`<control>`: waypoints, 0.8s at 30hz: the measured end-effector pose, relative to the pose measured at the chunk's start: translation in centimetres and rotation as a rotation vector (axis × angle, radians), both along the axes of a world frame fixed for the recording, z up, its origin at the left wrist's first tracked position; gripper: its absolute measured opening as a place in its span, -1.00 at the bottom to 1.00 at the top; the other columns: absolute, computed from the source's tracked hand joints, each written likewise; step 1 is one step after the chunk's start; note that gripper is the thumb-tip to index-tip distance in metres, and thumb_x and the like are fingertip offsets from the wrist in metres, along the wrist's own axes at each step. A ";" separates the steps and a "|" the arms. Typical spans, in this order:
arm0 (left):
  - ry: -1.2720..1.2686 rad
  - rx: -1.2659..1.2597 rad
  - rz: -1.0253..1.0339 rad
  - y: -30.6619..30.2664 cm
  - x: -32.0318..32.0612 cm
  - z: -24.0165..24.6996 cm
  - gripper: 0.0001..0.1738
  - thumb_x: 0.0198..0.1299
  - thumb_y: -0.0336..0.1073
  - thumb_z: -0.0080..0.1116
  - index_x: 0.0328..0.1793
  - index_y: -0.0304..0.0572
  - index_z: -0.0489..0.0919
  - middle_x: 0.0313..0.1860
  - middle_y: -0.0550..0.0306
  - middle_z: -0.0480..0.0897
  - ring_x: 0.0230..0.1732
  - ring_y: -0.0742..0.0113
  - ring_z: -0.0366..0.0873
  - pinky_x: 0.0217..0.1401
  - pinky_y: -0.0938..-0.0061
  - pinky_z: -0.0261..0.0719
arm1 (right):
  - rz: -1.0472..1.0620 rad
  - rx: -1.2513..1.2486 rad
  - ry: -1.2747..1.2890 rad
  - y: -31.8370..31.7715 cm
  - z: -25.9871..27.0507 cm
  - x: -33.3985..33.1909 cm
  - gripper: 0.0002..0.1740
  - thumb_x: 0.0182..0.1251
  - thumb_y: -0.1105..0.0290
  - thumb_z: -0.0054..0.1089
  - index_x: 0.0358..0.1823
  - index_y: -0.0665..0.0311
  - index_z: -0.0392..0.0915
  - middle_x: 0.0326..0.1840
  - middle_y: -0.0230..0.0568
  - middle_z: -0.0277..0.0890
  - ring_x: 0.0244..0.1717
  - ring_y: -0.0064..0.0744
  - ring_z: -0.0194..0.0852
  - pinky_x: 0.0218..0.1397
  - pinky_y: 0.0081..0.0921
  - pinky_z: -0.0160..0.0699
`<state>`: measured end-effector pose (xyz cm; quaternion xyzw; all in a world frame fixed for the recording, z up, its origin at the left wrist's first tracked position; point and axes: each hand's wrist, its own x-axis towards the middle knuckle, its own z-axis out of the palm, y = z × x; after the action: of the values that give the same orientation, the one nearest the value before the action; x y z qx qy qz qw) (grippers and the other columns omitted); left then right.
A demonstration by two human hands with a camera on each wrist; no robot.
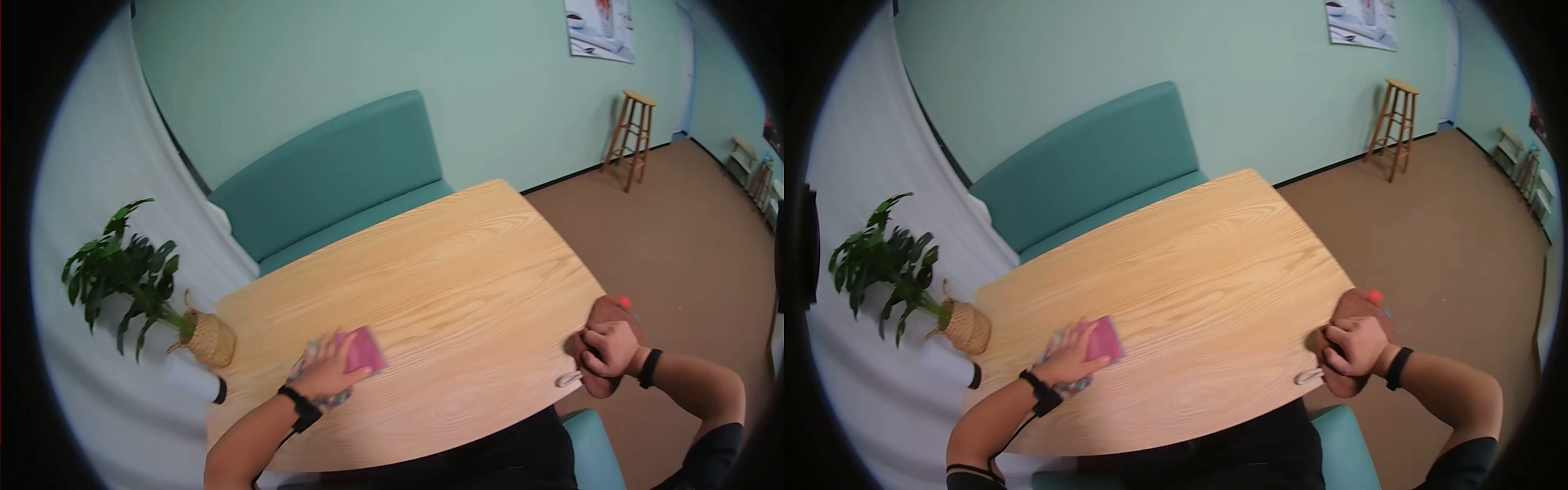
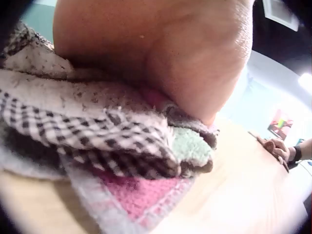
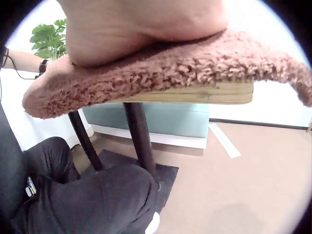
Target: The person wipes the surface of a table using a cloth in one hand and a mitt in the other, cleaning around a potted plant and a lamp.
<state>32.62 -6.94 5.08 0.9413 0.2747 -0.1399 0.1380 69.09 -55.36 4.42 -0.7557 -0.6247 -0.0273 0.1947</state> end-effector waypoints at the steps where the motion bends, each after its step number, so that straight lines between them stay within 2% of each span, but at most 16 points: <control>1: -0.035 -0.018 0.080 1.6 -4.2 -0.5 0.19 0.34 0.53 0.13 0.86 0.08 -0.04 0.86 -0.31 -0.11 0.84 -0.39 -0.29 0.72 -0.44 -0.36 | 0.022 0.021 -0.003 0.1 0.0 0.1 -0.71 0.21 0.13 0.29 -0.35 0.22 0.55 -0.43 -0.12 0.52 -0.46 0.03 0.58 -0.39 -0.12 0.58; 4: -0.087 0.003 0.361 3.7 -16.7 -2.0 0.18 0.36 0.42 0.21 0.84 -0.02 -0.05 0.84 -0.37 -0.12 0.82 -0.47 -0.28 0.77 -0.30 -0.27 | 0.016 0.027 -0.001 0.0 -0.1 0.0 -0.70 0.18 0.14 0.29 -0.29 0.25 0.60 -0.43 -0.11 0.52 -0.46 0.04 0.58 -0.39 -0.11 0.58; 7: -0.099 0.002 0.574 2.8 -27.5 -3.3 0.17 0.38 0.37 0.23 0.84 -0.08 -0.06 0.83 -0.42 -0.14 0.80 -0.53 -0.31 0.80 -0.20 -0.26 | 0.031 0.033 0.008 0.0 -0.6 0.3 -0.69 0.13 0.16 0.30 -0.28 0.27 0.60 -0.44 -0.08 0.50 -0.48 0.08 0.55 -0.40 -0.10 0.55; 12: -0.082 0.003 0.689 2.4 -32.2 -3.3 0.17 0.41 0.34 0.21 0.85 -0.10 -0.12 0.82 -0.49 -0.17 0.79 -0.59 -0.34 0.81 -0.18 -0.29 | 0.022 0.024 0.032 0.3 -0.8 0.3 -0.72 0.06 0.20 0.31 -0.37 0.28 0.54 -0.47 -0.07 0.48 -0.50 0.09 0.52 -0.42 -0.07 0.53; 15: -0.037 0.014 0.663 3.1 -30.2 -3.4 0.17 0.41 0.34 0.21 0.85 -0.09 -0.14 0.82 -0.50 -0.18 0.79 -0.61 -0.36 0.80 -0.21 -0.27 | 0.045 0.003 0.003 0.1 -1.2 1.0 -0.71 0.02 0.20 0.32 -0.37 0.29 0.55 -0.49 -0.08 0.47 -0.52 0.07 0.51 -0.44 -0.08 0.52; 17: 0.032 0.014 0.597 2.1 -26.3 -2.7 0.18 0.40 0.36 0.20 0.84 -0.09 -0.13 0.82 -0.51 -0.19 0.79 -0.62 -0.37 0.80 -0.23 -0.26 | 0.052 0.008 0.005 0.0 -1.3 1.0 -0.70 0.01 0.20 0.32 -0.37 0.30 0.56 -0.50 -0.08 0.46 -0.54 0.06 0.50 -0.46 -0.09 0.51; 19: 0.018 -0.015 0.420 1.1 -19.8 -0.6 0.19 0.40 0.42 0.16 0.85 -0.09 -0.12 0.82 -0.52 -0.19 0.78 -0.65 -0.37 0.79 -0.24 -0.24 | 0.057 0.041 0.027 0.1 -1.5 1.0 -0.69 -0.01 0.21 0.32 -0.37 0.31 0.57 -0.51 -0.10 0.44 -0.55 0.05 0.49 -0.47 -0.11 0.50; 21: 0.003 0.042 0.266 1.9 -14.9 -1.6 0.20 0.38 0.48 0.13 0.86 -0.02 -0.12 0.81 -0.53 -0.18 0.78 -0.66 -0.35 0.77 -0.33 -0.23 | 0.057 0.045 0.028 0.1 -1.6 1.1 -0.70 -0.03 0.21 0.30 -0.39 0.30 0.56 -0.52 -0.09 0.44 -0.56 0.05 0.49 -0.48 -0.12 0.50; 24: 0.020 0.069 0.170 3.8 -7.2 -1.9 0.20 0.36 0.54 0.09 0.86 0.07 -0.11 0.82 -0.49 -0.18 0.79 -0.61 -0.33 0.71 -0.49 -0.25 | 0.039 0.029 0.032 0.0 -1.3 0.9 -0.72 -0.03 0.19 0.28 -0.43 0.27 0.52 -0.52 -0.07 0.47 -0.56 0.08 0.50 -0.47 -0.10 0.51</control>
<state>25.41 -3.12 3.17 0.9172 0.3598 -0.1276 0.1140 69.96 -55.33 3.11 -0.7410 -0.6354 -0.0203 0.2162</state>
